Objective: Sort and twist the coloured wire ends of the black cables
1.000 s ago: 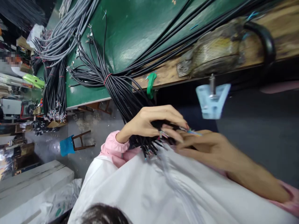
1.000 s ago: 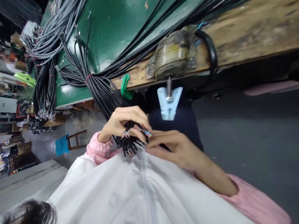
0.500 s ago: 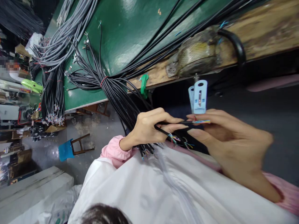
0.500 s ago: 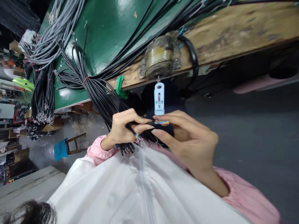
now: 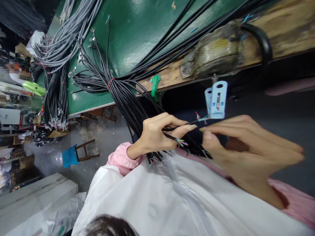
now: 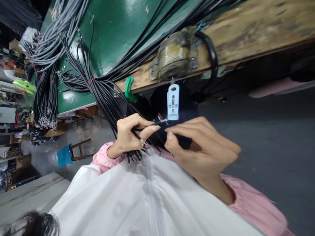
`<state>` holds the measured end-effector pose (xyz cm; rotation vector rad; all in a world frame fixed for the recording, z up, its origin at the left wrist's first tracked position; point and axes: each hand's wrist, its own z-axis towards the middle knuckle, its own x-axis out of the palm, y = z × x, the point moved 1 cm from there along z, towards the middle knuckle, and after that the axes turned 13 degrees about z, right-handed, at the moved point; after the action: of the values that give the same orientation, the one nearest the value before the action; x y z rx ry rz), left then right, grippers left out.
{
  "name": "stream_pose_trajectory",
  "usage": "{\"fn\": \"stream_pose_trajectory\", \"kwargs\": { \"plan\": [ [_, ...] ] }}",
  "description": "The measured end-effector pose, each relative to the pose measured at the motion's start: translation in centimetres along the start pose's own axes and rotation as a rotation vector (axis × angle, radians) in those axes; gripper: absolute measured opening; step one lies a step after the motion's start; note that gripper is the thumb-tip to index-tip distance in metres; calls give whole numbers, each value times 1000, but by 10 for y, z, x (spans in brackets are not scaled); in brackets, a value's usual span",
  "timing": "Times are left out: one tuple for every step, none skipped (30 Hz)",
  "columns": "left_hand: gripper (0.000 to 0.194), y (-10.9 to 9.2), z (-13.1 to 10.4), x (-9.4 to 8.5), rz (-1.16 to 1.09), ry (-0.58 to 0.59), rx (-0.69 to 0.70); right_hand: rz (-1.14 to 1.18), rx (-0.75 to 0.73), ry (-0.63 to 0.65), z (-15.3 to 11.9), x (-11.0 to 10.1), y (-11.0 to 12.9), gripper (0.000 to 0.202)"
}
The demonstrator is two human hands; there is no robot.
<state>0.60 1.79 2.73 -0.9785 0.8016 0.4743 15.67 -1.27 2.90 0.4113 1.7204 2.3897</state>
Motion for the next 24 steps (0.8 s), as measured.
{"fn": "stream_pose_trajectory", "kwargs": {
  "plan": [
    [41, 0, 0, 0, -15, -24, 12, 30, 59, -24, -1, -1, -1, 16],
    [41, 0, 1, -1, -25, -38, 24, 71, 145, -58, -2, -2, -3, 13],
    [41, 0, 1, 0, -27, -41, 35, 129, 248, -91, -3, -2, -5, 9],
    [40, 0, 1, 0, -22, -40, 48, 199, 358, -112, -3, -2, -6, 5],
    [39, 0, 1, 1, -16, -44, 63, 277, 467, -117, -3, -1, -7, 5],
    [37, 0, 1, 3, -12, -58, 84, 349, 564, -103, -3, -1, -8, 10],
    [35, 1, 0, 6, -13, -79, 105, 406, 635, -78, -2, 0, -8, 17],
    [34, 2, -2, 8, -15, -99, 121, 434, 675, -56, -1, 0, -8, 23],
    [32, 3, -3, 11, -14, -107, 127, 426, 685, -42, -1, -1, -7, 26],
    [30, 4, -5, 14, -6, -101, 123, 385, 668, -34, 0, -2, -6, 26],
    [29, 5, -6, 17, 8, -81, 111, 314, 621, -26, 0, -4, -5, 24],
    [28, 6, -7, 18, 24, -54, 95, 217, 548, -12, 0, -7, -4, 20],
    [26, 6, -6, 18, 37, -21, 82, 104, 448, 1, 1, -9, -2, 17],
    [24, 7, -5, 16, 42, 19, 73, -6, 331, 24, 2, -12, 1, 15],
    [23, 6, -2, 12, 35, 71, 67, -97, 211, 57, 3, -15, 3, 16],
    [22, 6, 1, 7, 16, 133, 71, -163, 107, 98, 4, -18, 6, 17],
    [21, 5, 5, 2, -11, 206, 83, -212, 31, 141, 6, -20, 8, 17],
    [21, 4, 9, -3, -40, 275, 103, -231, -17, 194, 8, -23, 8, 17],
    [21, 2, 12, -8, -63, 327, 127, -227, -39, 248, 11, -25, 7, 17],
    [22, 1, 14, -12, -75, 358, 145, -199, -40, 309, 15, -27, 4, 17],
    [26, 0, 16, -14, -76, 367, 156, -149, -32, 371, 18, -29, 0, 18],
    [34, -1, 16, -15, -66, 359, 159, -80, -20, 423, 22, -30, -5, 21],
    [44, -2, 15, -15, -49, 345, 149, 5, 6, 471, 27, -31, -12, 26],
    [55, -3, 13, -14, -35, 326, 139, 74, 47, 486, 31, -31, -18, 31]
  ]
}}
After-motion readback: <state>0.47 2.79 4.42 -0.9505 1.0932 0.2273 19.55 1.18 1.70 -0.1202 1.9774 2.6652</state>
